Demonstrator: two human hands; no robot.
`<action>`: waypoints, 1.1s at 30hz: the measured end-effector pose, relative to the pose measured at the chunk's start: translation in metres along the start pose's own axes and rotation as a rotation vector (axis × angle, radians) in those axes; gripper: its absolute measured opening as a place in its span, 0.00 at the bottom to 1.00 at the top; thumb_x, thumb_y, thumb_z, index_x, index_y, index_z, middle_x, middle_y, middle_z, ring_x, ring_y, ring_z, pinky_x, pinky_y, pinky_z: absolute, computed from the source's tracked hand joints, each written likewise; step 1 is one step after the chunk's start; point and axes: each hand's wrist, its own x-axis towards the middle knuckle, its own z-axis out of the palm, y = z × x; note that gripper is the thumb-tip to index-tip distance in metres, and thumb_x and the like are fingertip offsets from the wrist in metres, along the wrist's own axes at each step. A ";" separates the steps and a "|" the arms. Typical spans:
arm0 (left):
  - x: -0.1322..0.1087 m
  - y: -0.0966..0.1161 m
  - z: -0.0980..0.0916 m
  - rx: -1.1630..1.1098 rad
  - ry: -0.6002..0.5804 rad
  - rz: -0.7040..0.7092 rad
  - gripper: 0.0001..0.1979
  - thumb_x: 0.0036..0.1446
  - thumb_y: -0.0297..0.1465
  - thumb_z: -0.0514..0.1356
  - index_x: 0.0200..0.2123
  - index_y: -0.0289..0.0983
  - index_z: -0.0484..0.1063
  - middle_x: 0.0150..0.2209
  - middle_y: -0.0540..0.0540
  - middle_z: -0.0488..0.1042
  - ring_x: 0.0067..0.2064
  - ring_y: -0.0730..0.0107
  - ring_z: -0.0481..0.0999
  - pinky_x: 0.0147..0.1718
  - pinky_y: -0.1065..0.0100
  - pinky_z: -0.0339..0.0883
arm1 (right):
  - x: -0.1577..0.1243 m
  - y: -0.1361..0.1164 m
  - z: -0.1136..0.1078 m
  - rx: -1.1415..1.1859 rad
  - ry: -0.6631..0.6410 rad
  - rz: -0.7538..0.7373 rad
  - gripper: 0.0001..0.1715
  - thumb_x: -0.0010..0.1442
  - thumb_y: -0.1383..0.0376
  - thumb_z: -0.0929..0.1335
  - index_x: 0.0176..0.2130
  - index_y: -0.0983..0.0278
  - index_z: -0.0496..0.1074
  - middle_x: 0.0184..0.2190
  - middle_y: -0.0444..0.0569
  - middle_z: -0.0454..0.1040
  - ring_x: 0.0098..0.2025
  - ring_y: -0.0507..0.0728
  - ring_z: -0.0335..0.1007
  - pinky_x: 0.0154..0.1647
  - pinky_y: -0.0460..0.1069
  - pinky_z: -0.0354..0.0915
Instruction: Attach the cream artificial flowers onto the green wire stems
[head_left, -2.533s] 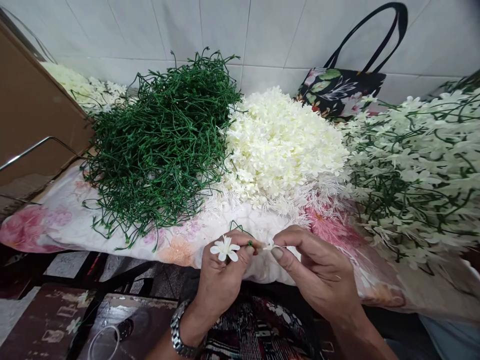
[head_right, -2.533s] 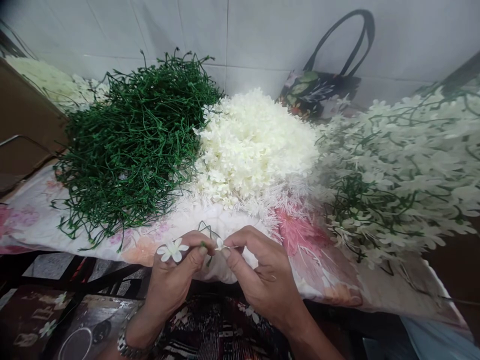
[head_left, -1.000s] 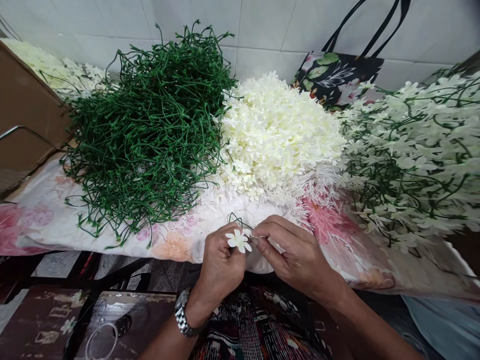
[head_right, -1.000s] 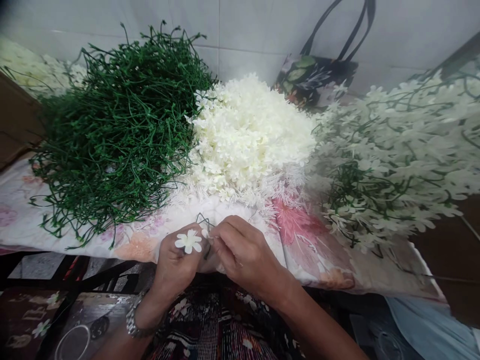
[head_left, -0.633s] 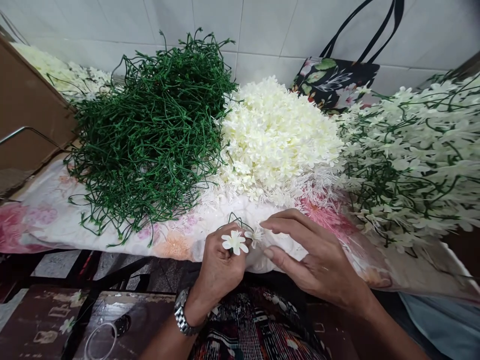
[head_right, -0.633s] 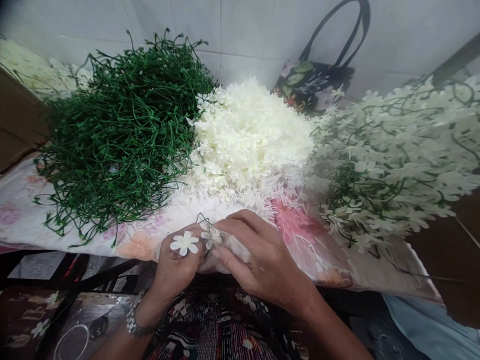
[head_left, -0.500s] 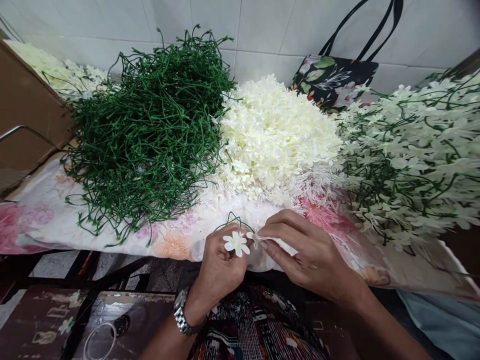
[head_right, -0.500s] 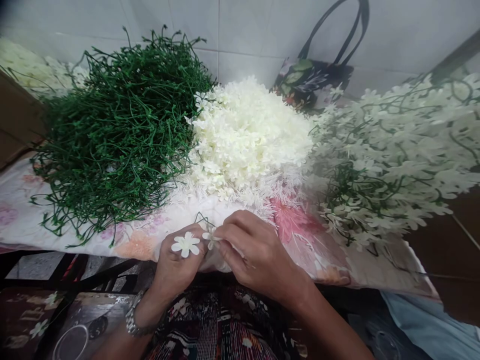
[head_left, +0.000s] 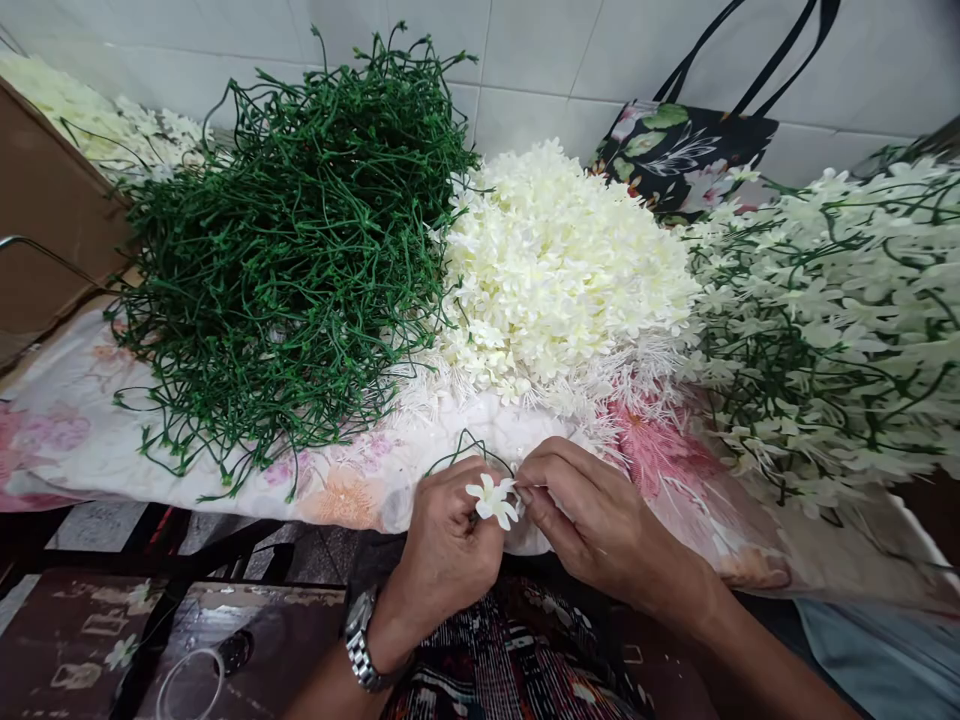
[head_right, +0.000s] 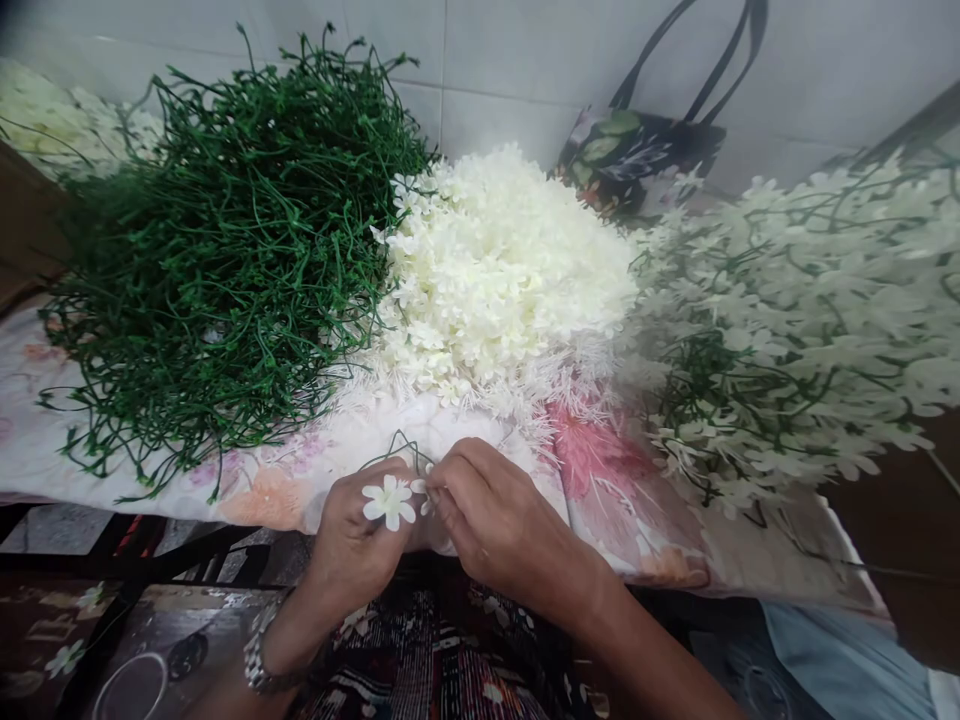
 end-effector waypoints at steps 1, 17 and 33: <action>0.000 0.000 0.000 0.010 0.007 0.003 0.12 0.41 0.16 0.48 0.18 0.38 0.50 0.19 0.54 0.53 0.22 0.77 0.55 0.21 0.72 0.49 | 0.000 0.000 0.000 0.001 -0.003 -0.003 0.08 0.61 0.73 0.58 0.32 0.66 0.63 0.27 0.47 0.64 0.30 0.52 0.61 0.29 0.47 0.63; -0.001 0.014 -0.006 -0.151 0.072 -0.167 0.08 0.51 0.23 0.53 0.24 0.33 0.70 0.21 0.50 0.66 0.24 0.73 0.65 0.23 0.73 0.60 | -0.001 -0.006 0.004 0.199 0.232 0.011 0.08 0.57 0.76 0.62 0.34 0.64 0.65 0.27 0.46 0.66 0.29 0.50 0.64 0.27 0.45 0.63; 0.001 0.014 0.004 -0.110 0.121 -0.170 0.12 0.51 0.25 0.51 0.17 0.35 0.61 0.18 0.53 0.58 0.21 0.76 0.58 0.20 0.74 0.54 | -0.005 -0.003 0.009 0.212 0.236 0.038 0.08 0.57 0.76 0.61 0.33 0.65 0.64 0.25 0.45 0.64 0.27 0.50 0.61 0.25 0.45 0.62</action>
